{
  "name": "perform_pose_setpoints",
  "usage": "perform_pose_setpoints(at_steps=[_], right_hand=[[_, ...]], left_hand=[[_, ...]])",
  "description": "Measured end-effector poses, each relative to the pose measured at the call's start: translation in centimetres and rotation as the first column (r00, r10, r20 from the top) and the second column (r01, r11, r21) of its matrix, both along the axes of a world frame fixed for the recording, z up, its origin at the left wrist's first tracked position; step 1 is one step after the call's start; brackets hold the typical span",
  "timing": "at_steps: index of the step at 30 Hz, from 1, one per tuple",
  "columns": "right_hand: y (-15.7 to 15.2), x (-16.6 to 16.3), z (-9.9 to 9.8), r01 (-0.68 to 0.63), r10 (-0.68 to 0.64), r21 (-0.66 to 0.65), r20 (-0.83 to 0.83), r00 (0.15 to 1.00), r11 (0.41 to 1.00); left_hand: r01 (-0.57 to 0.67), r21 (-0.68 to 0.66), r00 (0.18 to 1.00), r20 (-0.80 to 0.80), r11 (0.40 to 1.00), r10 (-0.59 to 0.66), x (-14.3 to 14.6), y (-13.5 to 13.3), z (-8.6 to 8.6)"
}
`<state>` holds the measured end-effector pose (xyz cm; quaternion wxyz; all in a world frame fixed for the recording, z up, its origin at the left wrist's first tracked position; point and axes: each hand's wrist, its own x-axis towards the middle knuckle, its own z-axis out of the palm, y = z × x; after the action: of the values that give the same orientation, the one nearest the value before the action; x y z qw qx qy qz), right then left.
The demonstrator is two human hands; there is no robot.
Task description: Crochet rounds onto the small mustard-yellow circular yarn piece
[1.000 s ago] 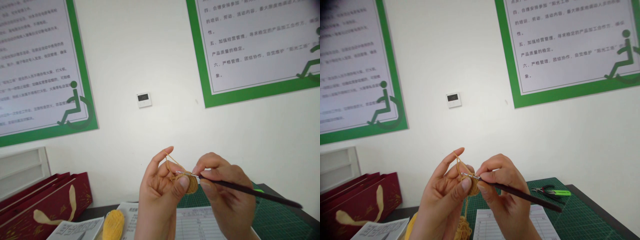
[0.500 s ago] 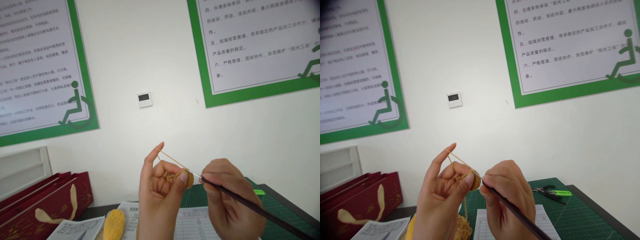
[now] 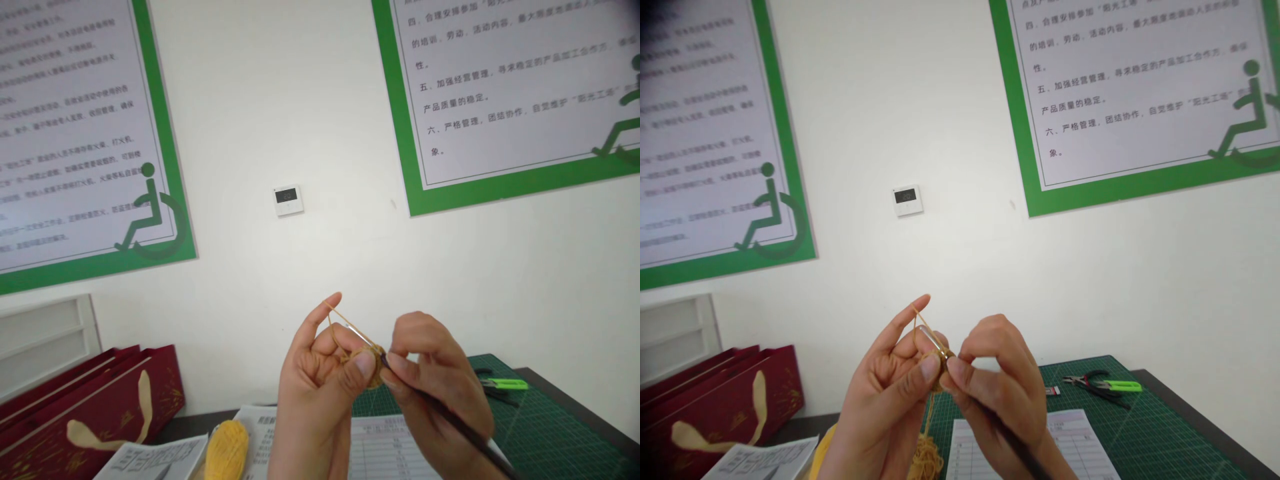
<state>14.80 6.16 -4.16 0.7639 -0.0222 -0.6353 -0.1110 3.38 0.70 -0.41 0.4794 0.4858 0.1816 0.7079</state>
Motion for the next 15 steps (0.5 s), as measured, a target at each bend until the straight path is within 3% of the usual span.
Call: perform_pose_setpoints(at_steps=[2, 4, 7, 10, 12, 15], right_hand=[[-0.2, 0.1, 0.1, 0.237, -0.234, 0.112, -0.044, 0.971, 0.965], [-0.4, 0.1, 0.1, 0.296, -0.290, 0.107, -0.070, 0.955, 0.949], [-0.9, -0.1, -0.1, 0.073, -0.073, -0.014, -0.072, 0.995, 0.997], [-1.2, 0.0, 0.0, -0.197, 0.160, -0.163, -0.215, 0.964, 0.967], [-1.3, 0.3, 0.4, -0.386, 0.281, -0.318, -0.328, 0.902, 0.866], [-1.1, 0.5, 1.4, -0.641, 0.509, -0.519, -0.392, 0.767, 0.565]], left_hand=[[-0.047, 0.012, 0.999, -0.015, 0.999, 0.047, 0.2, -0.2, 0.0], [-0.124, 0.036, 0.991, -0.043, 0.992, 0.125, 0.5, -0.3, 0.1], [-0.200, 0.073, 0.975, -0.087, 0.977, 0.206, 0.8, -0.4, 0.0], [-0.200, 0.105, 0.973, -0.099, 0.974, 0.211, 0.5, -0.3, 0.0], [-0.184, 0.101, 0.977, -0.093, 0.978, 0.193, 0.3, -0.3, 0.0], [-0.148, 0.093, 0.983, -0.094, 0.985, 0.157, 0.1, -0.3, 0.0]])
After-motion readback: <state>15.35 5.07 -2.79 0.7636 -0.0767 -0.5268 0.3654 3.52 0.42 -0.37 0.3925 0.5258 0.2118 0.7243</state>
